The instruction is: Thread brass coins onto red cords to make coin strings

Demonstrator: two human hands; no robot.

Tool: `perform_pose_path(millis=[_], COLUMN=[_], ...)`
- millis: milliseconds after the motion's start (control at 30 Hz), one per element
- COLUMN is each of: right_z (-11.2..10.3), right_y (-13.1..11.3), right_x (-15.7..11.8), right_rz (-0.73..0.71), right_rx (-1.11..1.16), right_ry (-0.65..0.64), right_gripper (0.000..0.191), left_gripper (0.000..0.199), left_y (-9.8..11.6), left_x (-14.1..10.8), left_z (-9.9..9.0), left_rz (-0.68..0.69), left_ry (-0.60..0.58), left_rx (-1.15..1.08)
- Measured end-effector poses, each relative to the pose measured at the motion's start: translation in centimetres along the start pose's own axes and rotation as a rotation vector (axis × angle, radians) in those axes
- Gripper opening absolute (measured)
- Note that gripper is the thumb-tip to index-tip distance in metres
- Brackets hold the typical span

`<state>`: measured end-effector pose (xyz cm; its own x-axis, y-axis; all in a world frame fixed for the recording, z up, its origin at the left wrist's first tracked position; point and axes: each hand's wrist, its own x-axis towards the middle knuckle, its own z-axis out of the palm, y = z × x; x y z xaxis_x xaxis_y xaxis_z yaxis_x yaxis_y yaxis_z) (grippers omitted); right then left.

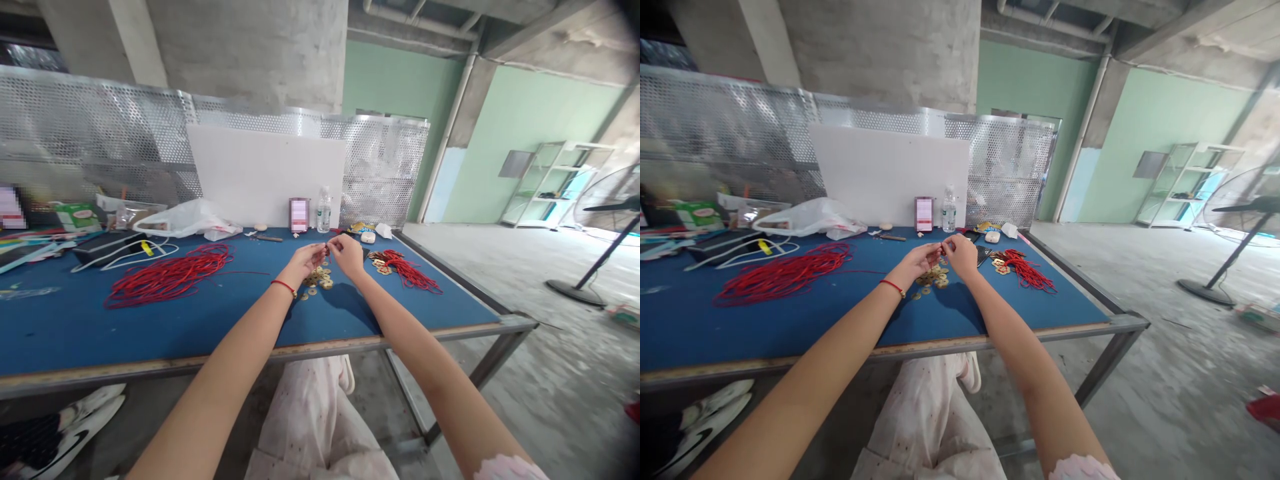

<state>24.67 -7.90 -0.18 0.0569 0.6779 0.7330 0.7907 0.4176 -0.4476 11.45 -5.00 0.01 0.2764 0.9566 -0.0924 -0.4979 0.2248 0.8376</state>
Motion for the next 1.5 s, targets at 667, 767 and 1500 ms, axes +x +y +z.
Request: perform_pose_path(millis=[667, 767, 1500], right_z=[2.1, 1.9, 1.3], right_y=[1.6, 1.2, 1.8], right_x=[0.6, 0.5, 0.7], right_rz=[0.323, 0.446, 0.547], right_rx=[0.569, 0.758, 0.795], right_ry=[-0.336, -0.351, -0.375], right_gripper=[0.024, 0.023, 0.006], left_gripper=[0.011, 0.013, 0.011], left_y=[-0.5, -0.4, 0.1], left_x=[0.9, 0.6, -0.4], left_z=[-0.7, -0.4, 0.4], left_rz=[0.078, 0.089, 0.282], left_ry=[-0.014, -0.012, -0.023], left_rx=[0.092, 0.147, 0.401])
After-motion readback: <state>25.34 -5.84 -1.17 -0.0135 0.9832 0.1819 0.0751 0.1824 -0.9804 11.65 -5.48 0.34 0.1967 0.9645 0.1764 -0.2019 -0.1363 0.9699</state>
